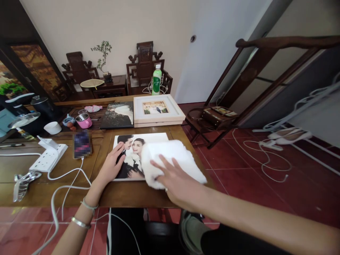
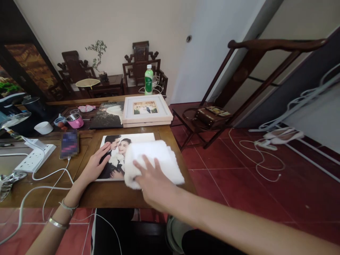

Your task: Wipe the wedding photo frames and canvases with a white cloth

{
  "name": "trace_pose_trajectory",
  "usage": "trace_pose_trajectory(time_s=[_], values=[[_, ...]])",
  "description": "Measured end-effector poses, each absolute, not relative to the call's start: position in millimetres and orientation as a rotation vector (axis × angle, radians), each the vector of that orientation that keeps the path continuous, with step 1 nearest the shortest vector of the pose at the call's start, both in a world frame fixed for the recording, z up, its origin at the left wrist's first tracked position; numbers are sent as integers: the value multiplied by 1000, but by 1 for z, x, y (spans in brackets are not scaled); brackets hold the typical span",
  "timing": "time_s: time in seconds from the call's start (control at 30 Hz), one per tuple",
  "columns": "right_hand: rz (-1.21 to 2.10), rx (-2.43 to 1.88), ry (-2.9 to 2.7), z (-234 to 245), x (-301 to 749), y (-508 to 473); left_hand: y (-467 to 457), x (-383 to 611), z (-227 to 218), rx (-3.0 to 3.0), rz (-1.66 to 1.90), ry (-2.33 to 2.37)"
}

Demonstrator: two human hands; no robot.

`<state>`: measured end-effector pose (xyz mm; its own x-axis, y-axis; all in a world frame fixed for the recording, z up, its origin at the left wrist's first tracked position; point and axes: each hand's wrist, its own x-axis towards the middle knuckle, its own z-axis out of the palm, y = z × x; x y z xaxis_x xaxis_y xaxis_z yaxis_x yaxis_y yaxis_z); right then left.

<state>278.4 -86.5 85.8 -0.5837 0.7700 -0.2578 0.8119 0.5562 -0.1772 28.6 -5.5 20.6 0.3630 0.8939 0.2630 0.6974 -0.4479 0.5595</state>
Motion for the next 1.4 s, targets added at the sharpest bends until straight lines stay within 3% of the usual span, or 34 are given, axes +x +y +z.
trace_pose_trajectory(time_s=[0.13, 0.27, 0.7, 0.97, 1.13, 1.4], values=[[-670, 1186, 2505, 119, 264, -111, -6, 29, 22, 2284, 767, 1390], [-694, 1225, 2549, 128, 265, -94, -6, 28, 21, 2295, 759, 1392], [-168, 1340, 2855, 64, 316, 44, -6, 30, 23, 2288, 748, 1380], [-292, 1520, 2755, 68, 294, -43, -6, 30, 23, 2257, 756, 1379], [-499, 1396, 2655, 79, 280, -103, -6, 30, 23, 2254, 755, 1381], [-457, 1274, 2798, 82, 281, -70, -6, 30, 24, 2298, 748, 1373]])
